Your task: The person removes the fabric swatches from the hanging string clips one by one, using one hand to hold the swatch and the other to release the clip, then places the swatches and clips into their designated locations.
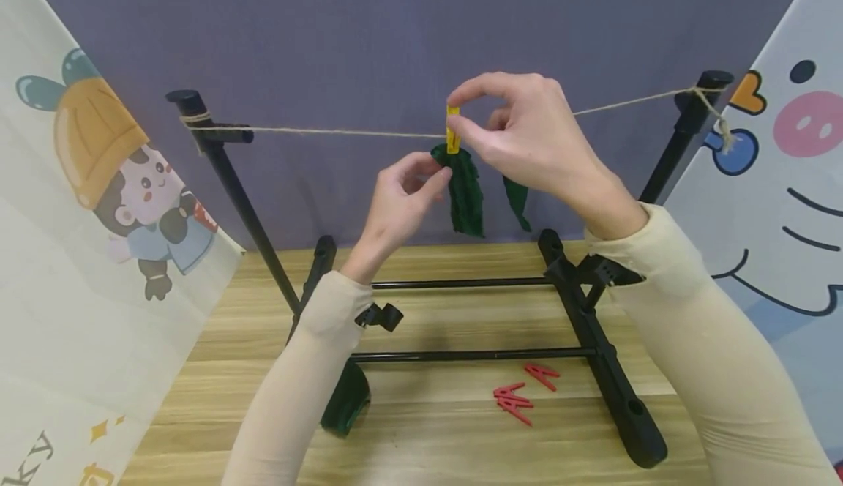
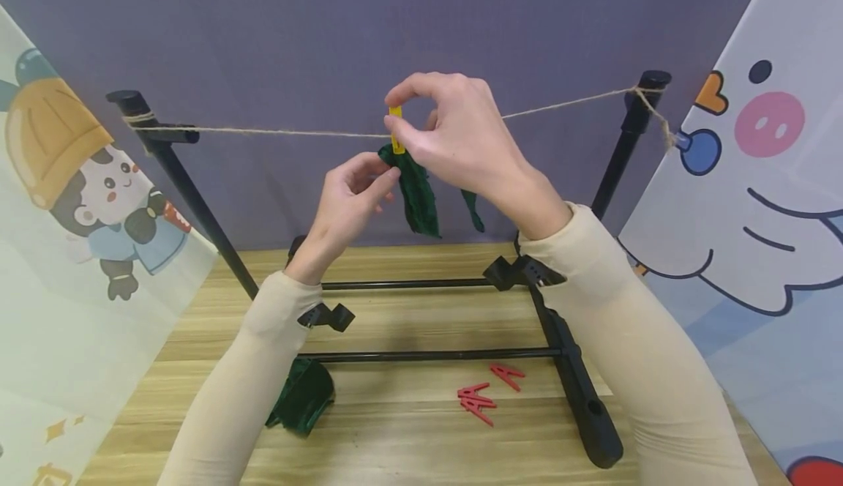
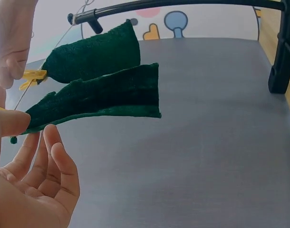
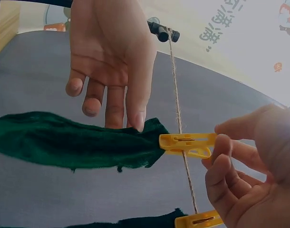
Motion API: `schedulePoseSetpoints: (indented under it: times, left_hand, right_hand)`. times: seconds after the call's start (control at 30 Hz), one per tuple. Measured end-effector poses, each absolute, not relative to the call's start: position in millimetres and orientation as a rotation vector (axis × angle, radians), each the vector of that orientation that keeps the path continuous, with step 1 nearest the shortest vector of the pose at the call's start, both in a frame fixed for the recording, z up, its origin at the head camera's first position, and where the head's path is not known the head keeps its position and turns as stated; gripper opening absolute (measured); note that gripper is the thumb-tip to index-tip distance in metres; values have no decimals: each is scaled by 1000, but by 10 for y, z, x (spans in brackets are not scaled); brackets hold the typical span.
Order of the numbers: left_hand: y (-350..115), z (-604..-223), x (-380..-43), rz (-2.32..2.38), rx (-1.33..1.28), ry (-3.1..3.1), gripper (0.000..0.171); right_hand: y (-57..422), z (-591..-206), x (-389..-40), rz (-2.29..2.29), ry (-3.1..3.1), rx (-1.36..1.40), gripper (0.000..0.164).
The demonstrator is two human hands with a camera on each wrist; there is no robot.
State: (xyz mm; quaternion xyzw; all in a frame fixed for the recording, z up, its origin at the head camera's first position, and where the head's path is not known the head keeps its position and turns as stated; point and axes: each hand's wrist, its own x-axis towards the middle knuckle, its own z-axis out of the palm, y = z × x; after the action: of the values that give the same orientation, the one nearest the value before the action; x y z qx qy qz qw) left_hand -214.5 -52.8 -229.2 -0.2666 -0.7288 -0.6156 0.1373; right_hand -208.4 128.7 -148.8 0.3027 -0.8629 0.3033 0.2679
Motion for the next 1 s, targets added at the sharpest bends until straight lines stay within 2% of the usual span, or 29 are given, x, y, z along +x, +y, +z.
schedulePoseSetpoints:
  times: [0.6, 1.0]
  left_hand:
    - [-484, -2300, -2192, -1762, -846, -2024, 19]
    - [-506, -2312, -2210, -1767, -835, -1989, 18]
  right_hand:
    - [1310, -1464, -2077, 713, -2345, 833, 32]
    - [1219, -1394, -1820, 640, -2214, 799, 19]
